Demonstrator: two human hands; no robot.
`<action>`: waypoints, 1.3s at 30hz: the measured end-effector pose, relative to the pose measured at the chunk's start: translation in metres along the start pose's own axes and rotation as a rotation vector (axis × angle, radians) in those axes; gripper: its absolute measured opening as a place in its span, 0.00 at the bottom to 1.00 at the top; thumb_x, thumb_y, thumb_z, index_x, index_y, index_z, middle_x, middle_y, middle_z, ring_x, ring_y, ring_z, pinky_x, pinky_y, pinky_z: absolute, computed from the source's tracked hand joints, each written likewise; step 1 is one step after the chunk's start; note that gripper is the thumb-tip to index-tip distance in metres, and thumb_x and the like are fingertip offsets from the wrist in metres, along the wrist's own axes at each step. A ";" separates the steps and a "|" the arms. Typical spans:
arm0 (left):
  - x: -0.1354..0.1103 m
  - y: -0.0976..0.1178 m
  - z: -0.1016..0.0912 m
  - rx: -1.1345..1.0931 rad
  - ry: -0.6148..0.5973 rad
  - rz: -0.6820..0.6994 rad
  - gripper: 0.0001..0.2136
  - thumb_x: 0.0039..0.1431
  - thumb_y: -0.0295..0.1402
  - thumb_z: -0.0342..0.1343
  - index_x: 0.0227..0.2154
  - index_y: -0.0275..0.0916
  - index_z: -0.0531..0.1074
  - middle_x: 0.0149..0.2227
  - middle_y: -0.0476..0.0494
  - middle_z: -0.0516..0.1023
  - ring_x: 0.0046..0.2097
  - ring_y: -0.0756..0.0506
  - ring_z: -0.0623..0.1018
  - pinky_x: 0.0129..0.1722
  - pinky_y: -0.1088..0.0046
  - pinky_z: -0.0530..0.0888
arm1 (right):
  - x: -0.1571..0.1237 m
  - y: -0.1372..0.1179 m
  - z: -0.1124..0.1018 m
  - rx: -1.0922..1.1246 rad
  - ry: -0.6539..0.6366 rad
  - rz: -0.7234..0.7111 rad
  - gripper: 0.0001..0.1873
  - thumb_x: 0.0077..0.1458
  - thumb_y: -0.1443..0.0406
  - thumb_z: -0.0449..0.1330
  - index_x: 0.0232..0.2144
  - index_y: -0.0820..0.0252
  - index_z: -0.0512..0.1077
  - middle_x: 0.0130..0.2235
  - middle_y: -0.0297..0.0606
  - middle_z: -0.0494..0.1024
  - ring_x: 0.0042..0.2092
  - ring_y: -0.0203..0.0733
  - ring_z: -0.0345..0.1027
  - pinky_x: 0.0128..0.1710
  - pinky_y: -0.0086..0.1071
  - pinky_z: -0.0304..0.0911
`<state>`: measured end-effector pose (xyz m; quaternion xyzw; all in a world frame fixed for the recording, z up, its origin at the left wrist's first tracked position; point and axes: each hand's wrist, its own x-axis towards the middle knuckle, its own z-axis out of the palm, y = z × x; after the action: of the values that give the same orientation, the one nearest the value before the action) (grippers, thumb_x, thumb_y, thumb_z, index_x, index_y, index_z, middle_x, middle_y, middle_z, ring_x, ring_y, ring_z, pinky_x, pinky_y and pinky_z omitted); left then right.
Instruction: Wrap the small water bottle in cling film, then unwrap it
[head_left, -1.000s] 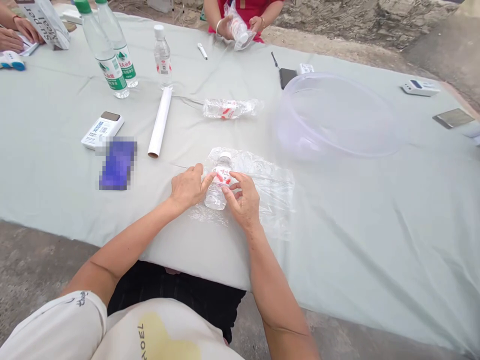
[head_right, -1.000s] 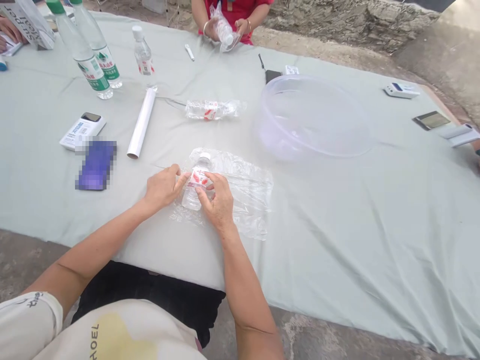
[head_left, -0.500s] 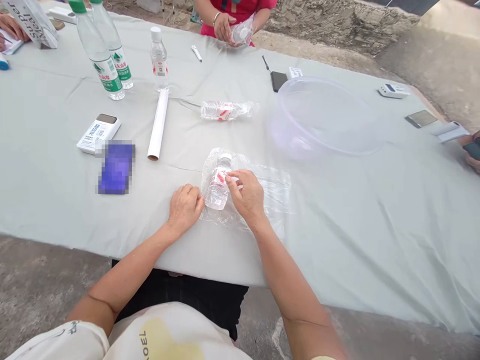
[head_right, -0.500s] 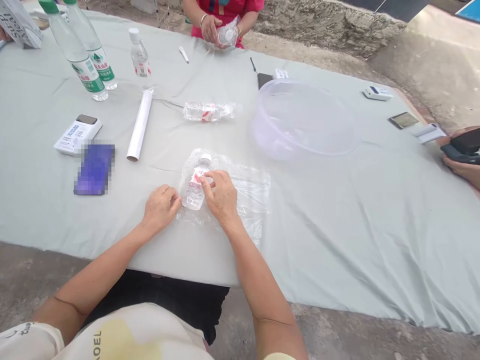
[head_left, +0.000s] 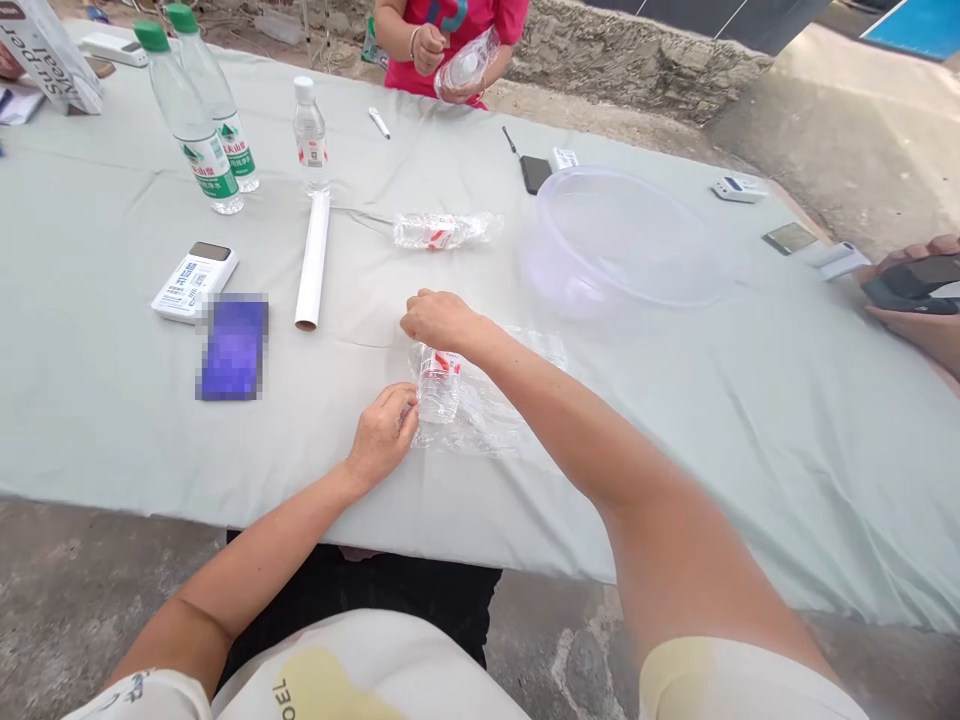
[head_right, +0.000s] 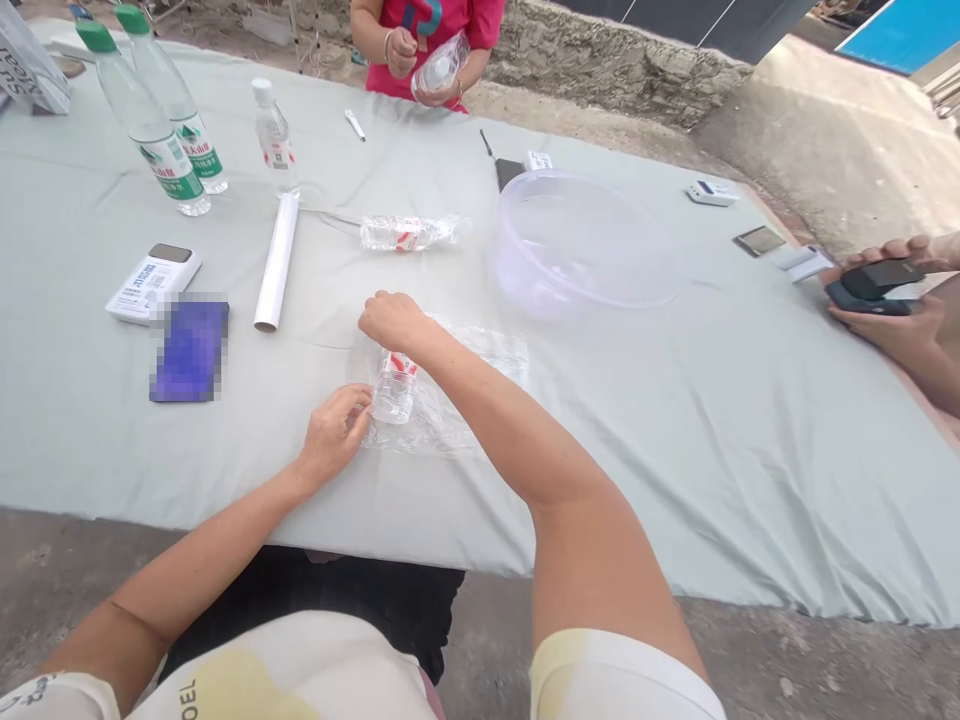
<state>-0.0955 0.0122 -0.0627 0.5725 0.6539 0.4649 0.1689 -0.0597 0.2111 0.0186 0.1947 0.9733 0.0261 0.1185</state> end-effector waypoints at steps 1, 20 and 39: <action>-0.001 0.001 0.001 0.007 -0.002 0.009 0.07 0.66 0.28 0.45 0.36 0.40 0.68 0.46 0.40 0.78 0.48 0.48 0.78 0.44 0.70 0.77 | -0.005 0.000 -0.002 0.009 0.008 0.032 0.13 0.51 0.76 0.56 0.29 0.58 0.77 0.39 0.48 0.77 0.41 0.49 0.69 0.33 0.35 0.59; 0.006 0.067 0.060 0.512 -0.410 0.643 0.22 0.64 0.45 0.55 0.54 0.36 0.70 0.59 0.31 0.72 0.64 0.31 0.66 0.59 0.47 0.62 | -0.142 0.052 0.093 0.645 0.509 0.349 0.34 0.61 0.41 0.49 0.53 0.60 0.72 0.58 0.49 0.73 0.62 0.55 0.63 0.61 0.52 0.57; 0.019 0.102 0.114 0.203 -0.702 0.951 0.15 0.64 0.39 0.55 0.51 0.40 0.73 0.59 0.33 0.71 0.64 0.37 0.66 0.64 0.48 0.59 | -0.179 0.073 0.067 0.775 0.367 0.766 0.26 0.55 0.55 0.59 0.54 0.57 0.72 0.55 0.47 0.73 0.46 0.49 0.73 0.46 0.42 0.67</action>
<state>0.0448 0.0680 -0.0333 0.9349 0.2723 0.2077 0.0928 0.1447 0.2101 0.0000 0.5551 0.7763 -0.2582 -0.1504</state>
